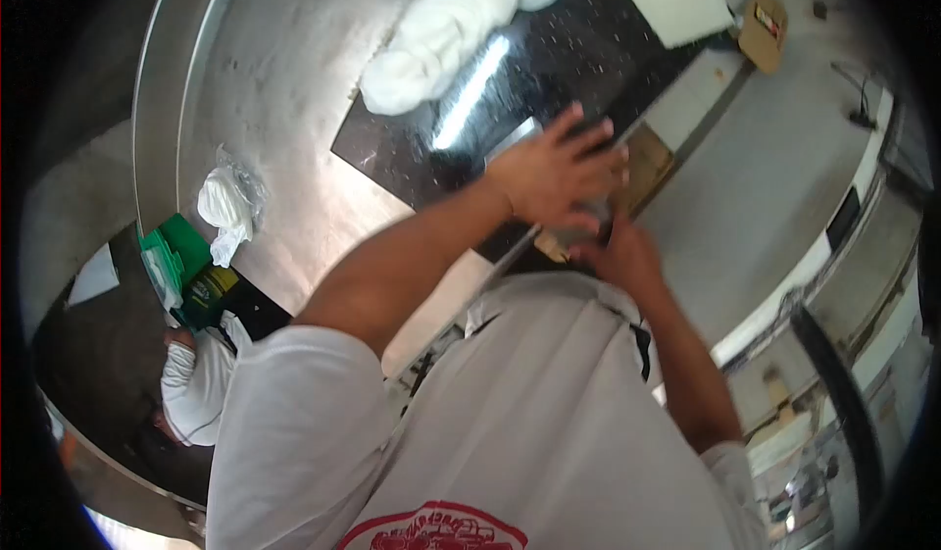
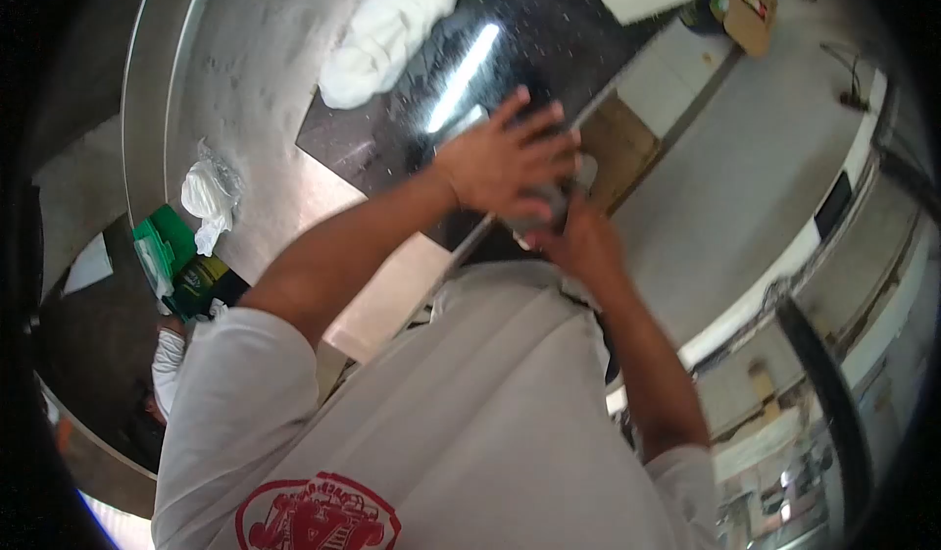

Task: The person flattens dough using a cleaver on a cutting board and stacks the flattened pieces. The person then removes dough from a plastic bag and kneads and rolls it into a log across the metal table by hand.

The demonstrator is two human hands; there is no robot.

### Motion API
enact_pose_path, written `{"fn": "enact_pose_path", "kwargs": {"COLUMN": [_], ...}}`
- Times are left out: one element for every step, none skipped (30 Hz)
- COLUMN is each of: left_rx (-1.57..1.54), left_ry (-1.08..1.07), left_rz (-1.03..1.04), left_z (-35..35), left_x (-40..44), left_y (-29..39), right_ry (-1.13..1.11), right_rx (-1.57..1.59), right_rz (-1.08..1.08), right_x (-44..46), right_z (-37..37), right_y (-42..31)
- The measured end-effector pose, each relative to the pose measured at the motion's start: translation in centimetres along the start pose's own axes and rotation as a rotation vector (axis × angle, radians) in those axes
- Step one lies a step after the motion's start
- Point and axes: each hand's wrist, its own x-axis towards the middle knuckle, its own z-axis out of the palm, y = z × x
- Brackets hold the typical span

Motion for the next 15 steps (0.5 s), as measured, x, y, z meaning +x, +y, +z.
{"fn": "enact_pose_path", "kwargs": {"left_rx": [0.055,0.051,0.092,0.114,0.122,0.114,0.115,0.080,0.039,0.011,-0.034,-0.075,-0.111,-0.126,-0.061], "left_ry": [0.040,0.068,0.088,0.123,0.153,0.151,0.150,0.119,0.086,0.048,-0.063,-0.026,0.015,0.008,0.034], "left_rz": [-0.035,-0.060,-0.048,-0.090,-0.137,-0.140,-0.147,-0.124,-0.106,-0.124,-0.090,-0.052,-0.008,-0.007,-0.054], "left_z": [-0.6,-1.3,-1.6,-1.6,-1.7,-2.2,-2.0,-1.6,-0.8,0.1,-0.4,0.3,1.4,1.2,0.1], "left_x": [0.7,1.0,1.7,1.8,1.8,2.0,1.4,0.7,-0.1,-1.3,-1.8,-1.2,-0.1,0.6,1.4], "left_y": [-0.7,-1.9,-3.6,-5.0,-6.0,-6.7,-6.2,-5.5,-4.3,-1.7,0.5,1.7,1.8,0.7,-0.3], "right_ry": [-0.001,-0.023,-0.031,-0.002,-0.008,-0.029,-0.033,-0.050,-0.076,-0.042,-0.008,-0.018,-0.042,-0.068,-0.092], "right_rx": [0.016,-0.041,-0.108,-0.110,-0.104,-0.098,-0.100,0.013,0.127,0.112,0.102,0.101,0.097,0.107,0.116], "right_rz": [0.030,-0.006,-0.064,-0.084,-0.076,-0.060,-0.065,-0.121,-0.172,-0.246,-0.314,-0.310,-0.138,-0.030,0.077], "right_x": [0.0,1.4,3.4,4.7,5.6,5.7,4.9,3.7,2.3,1.1,0.0,-0.3,-0.3,-0.7,-1.1], "right_z": [-1.0,-2.7,-4.4,-5.2,-5.6,-5.5,-5.0,-3.9,-2.5,-0.1,1.7,1.5,0.8,-0.1,-1.1], "right_y": [-0.6,-1.2,-1.9,-2.9,-3.8,-4.2,-3.9,-3.2,-2.2,0.4,2.5,2.5,2.1,1.3,0.5]}}
